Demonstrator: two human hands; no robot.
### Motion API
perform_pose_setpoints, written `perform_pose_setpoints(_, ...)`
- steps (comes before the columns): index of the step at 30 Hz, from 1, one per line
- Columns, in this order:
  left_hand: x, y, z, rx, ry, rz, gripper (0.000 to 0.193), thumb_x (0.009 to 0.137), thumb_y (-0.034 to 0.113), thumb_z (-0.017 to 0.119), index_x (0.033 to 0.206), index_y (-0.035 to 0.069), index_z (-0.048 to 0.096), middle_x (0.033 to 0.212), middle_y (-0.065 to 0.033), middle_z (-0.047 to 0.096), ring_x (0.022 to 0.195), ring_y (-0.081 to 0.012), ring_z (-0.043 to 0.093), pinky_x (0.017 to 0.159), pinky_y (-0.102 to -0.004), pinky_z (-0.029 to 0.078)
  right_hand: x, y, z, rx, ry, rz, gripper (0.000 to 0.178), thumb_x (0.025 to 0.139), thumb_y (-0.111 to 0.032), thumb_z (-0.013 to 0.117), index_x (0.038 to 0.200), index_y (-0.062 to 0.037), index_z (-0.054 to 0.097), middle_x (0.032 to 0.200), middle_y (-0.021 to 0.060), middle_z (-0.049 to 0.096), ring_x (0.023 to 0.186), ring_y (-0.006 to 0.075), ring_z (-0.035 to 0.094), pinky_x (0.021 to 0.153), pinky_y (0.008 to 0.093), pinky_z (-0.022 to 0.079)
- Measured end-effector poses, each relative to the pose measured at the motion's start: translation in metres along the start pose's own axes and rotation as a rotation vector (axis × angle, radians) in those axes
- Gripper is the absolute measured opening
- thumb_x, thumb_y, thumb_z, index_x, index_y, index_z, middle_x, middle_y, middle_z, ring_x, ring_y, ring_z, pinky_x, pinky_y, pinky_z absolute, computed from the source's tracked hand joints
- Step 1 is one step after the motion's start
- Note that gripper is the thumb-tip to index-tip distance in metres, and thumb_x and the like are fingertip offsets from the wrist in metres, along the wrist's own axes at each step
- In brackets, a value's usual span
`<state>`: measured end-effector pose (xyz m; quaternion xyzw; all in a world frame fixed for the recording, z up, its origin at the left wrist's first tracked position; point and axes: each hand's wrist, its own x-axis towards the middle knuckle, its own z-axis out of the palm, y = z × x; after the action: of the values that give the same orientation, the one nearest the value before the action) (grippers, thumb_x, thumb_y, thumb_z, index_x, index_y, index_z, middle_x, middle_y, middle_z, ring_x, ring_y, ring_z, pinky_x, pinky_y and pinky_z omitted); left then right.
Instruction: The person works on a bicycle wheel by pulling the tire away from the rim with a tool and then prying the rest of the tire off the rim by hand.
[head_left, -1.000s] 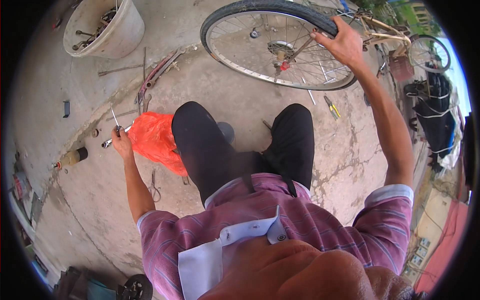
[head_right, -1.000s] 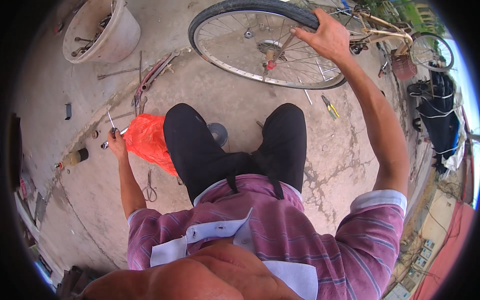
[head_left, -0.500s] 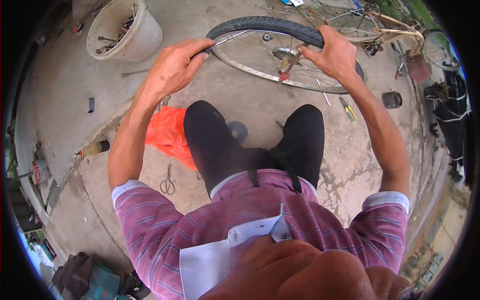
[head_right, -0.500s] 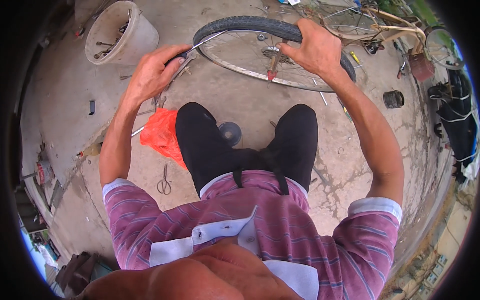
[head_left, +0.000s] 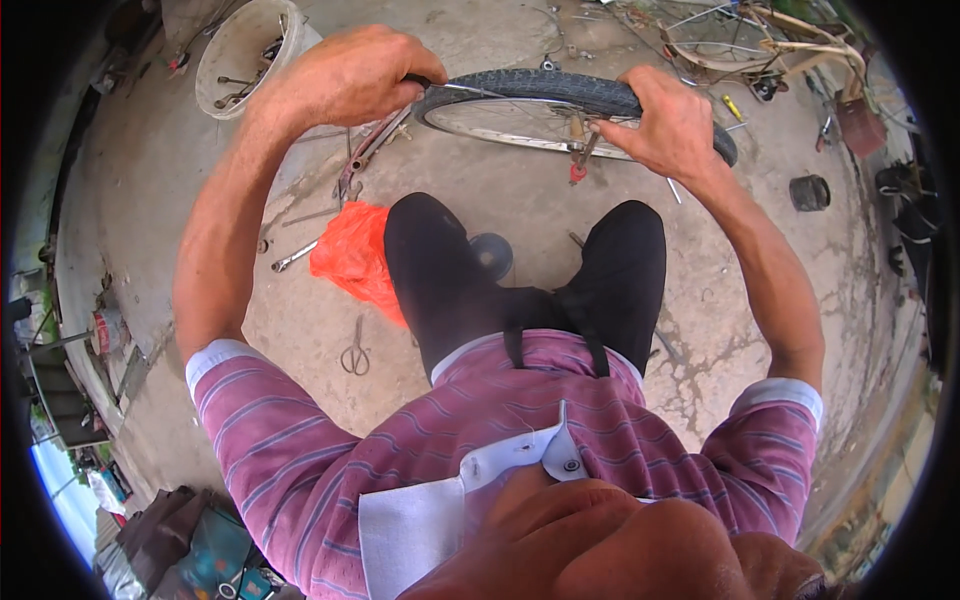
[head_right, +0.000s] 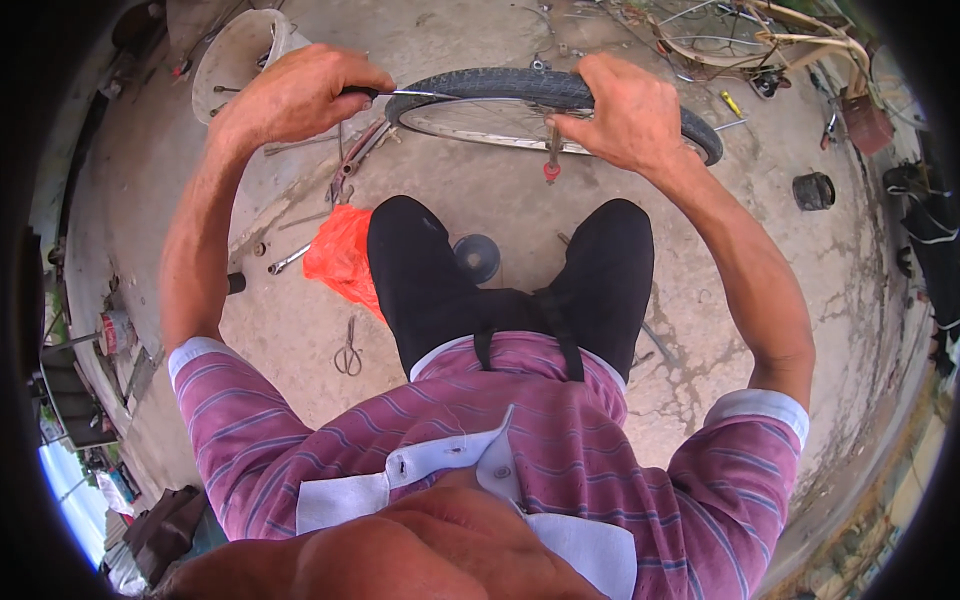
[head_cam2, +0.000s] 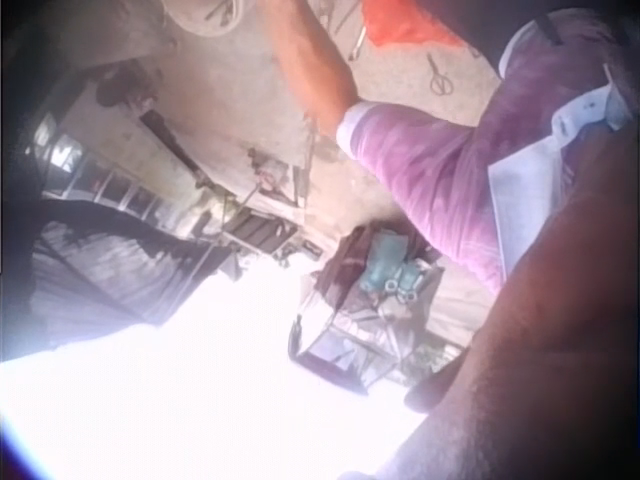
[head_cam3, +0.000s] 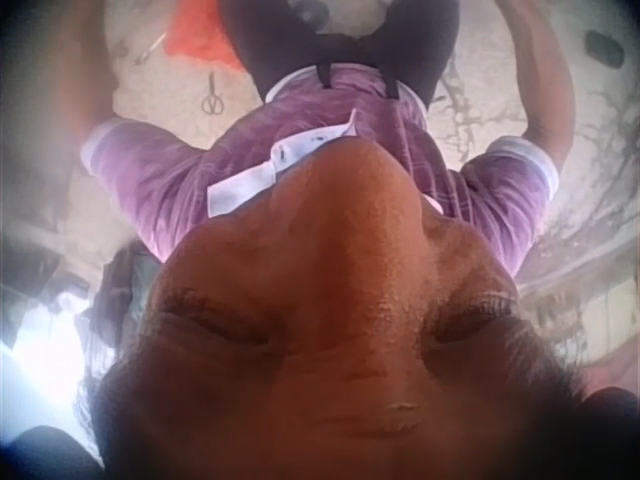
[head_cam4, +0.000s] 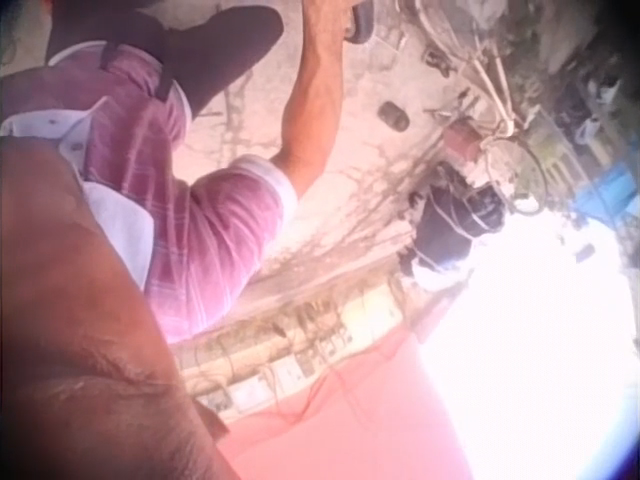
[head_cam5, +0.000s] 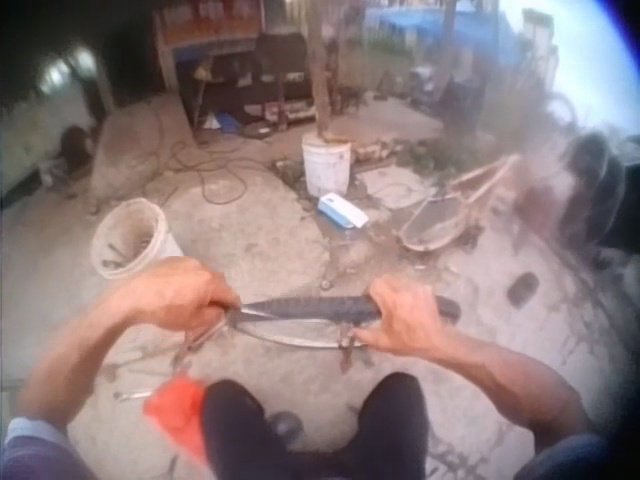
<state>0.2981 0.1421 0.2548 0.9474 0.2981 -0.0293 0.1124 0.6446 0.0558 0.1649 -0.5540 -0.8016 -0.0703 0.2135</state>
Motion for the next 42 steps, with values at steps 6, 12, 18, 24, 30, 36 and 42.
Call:
perform_pose_setpoints(6, 0.016, 0.004, 0.002, -0.046, -0.011, 0.029, 0.027, 0.089, 0.003, 0.065, 0.114, 0.0, 0.072, 0.107, -0.0182, 0.073, 0.098, -0.0377, 0.068, 0.086, -0.0447, 0.054, -0.003, 0.012, -0.001, 0.022, 0.006, 0.019, 0.047, 0.074, -0.042, 0.086, 0.102, -0.0097, 0.066, 0.09, 0.0101, 0.069, 0.084, 0.0343, 0.07, 0.069, 0.0459, 0.055)
perform_pose_setpoints(12, -0.006, 0.043, 0.045, 0.037, 0.211, -0.207, 0.027, 0.095, 0.013, 0.064, 0.12, 0.008, 0.072, 0.1, -0.0154, 0.067, 0.093, -0.0387, 0.067, 0.083, -0.0478, 0.054, 0.012, 0.019, -0.004, 0.025, 0.0, 0.011, 0.046, 0.075, -0.042, 0.085, 0.098, -0.0089, 0.063, 0.089, 0.0112, 0.069, 0.083, 0.0351, 0.069, 0.068, 0.047, 0.054)
perform_pose_setpoints(18, 0.004, 0.052, 0.084, 0.011, 0.343, -0.345, 0.033, 0.094, 0.012, 0.067, 0.126, 0.011, 0.069, 0.101, -0.0147, 0.067, 0.093, -0.038, 0.067, 0.082, -0.0468, 0.055, 0.027, 0.032, 0.004, -0.022, -0.019, 0.085, 0.048, 0.076, -0.047, 0.082, 0.098, -0.0092, 0.064, 0.086, 0.0117, 0.071, 0.082, 0.0357, 0.07, 0.067, 0.0494, 0.054)
perform_pose_setpoints(24, 0.059, 0.032, 0.232, -0.668, 0.877, -0.454, 0.033, 0.098, 0.01, 0.065, 0.13, 0.002, 0.062, 0.1, -0.012, 0.07, 0.089, -0.0212, 0.069, 0.081, -0.0366, 0.055, 0.046, 0.031, 0.014, -0.044, -0.001, 0.13, 0.046, 0.077, -0.048, 0.08, 0.098, -0.01, 0.065, 0.091, 0.0112, 0.072, 0.085, 0.0347, 0.071, 0.069, 0.0489, 0.055)
perform_pose_setpoints(30, 0.165, 0.056, 0.282, -1.197, 1.062, -0.468, 0.031, 0.1, 0.013, 0.062, 0.128, 0.0, 0.058, 0.097, -0.0121, 0.068, 0.088, -0.0199, 0.066, 0.081, -0.0346, 0.053, 0.048, 0.021, 0.021, -0.09, 0.066, 0.108, 0.046, 0.074, -0.048, 0.081, 0.095, -0.0096, 0.064, 0.093, 0.0091, 0.071, 0.087, 0.0335, 0.071, 0.071, 0.0474, 0.057)
perform_pose_setpoints(36, 0.138, 0.012, 0.268, -0.61, 1.034, -0.351, 0.033, 0.099, 0.013, 0.064, 0.131, 0.006, 0.06, 0.103, -0.0181, 0.068, 0.092, -0.0335, 0.068, 0.084, -0.0414, 0.053, 0.049, 0.049, 0.009, -0.123, 0.024, 0.163, 0.047, 0.077, -0.05, 0.08, 0.096, -0.0091, 0.065, 0.094, 0.0105, 0.071, 0.09, 0.034, 0.071, 0.072, 0.047, 0.055)
perform_pose_setpoints(42, 0.09, -0.036, 0.24, -0.293, 0.903, -0.366, 0.027, 0.1, 0.012, 0.063, 0.126, 0.007, 0.061, 0.105, -0.0164, 0.069, 0.095, -0.0313, 0.07, 0.085, -0.0437, 0.055, 0.06, 0.034, 0.02, -0.064, 0.079, 0.093, 0.046, 0.078, -0.048, 0.079, 0.099, -0.0089, 0.065, 0.093, 0.0124, 0.071, 0.088, 0.0348, 0.07, 0.072, 0.0479, 0.055)
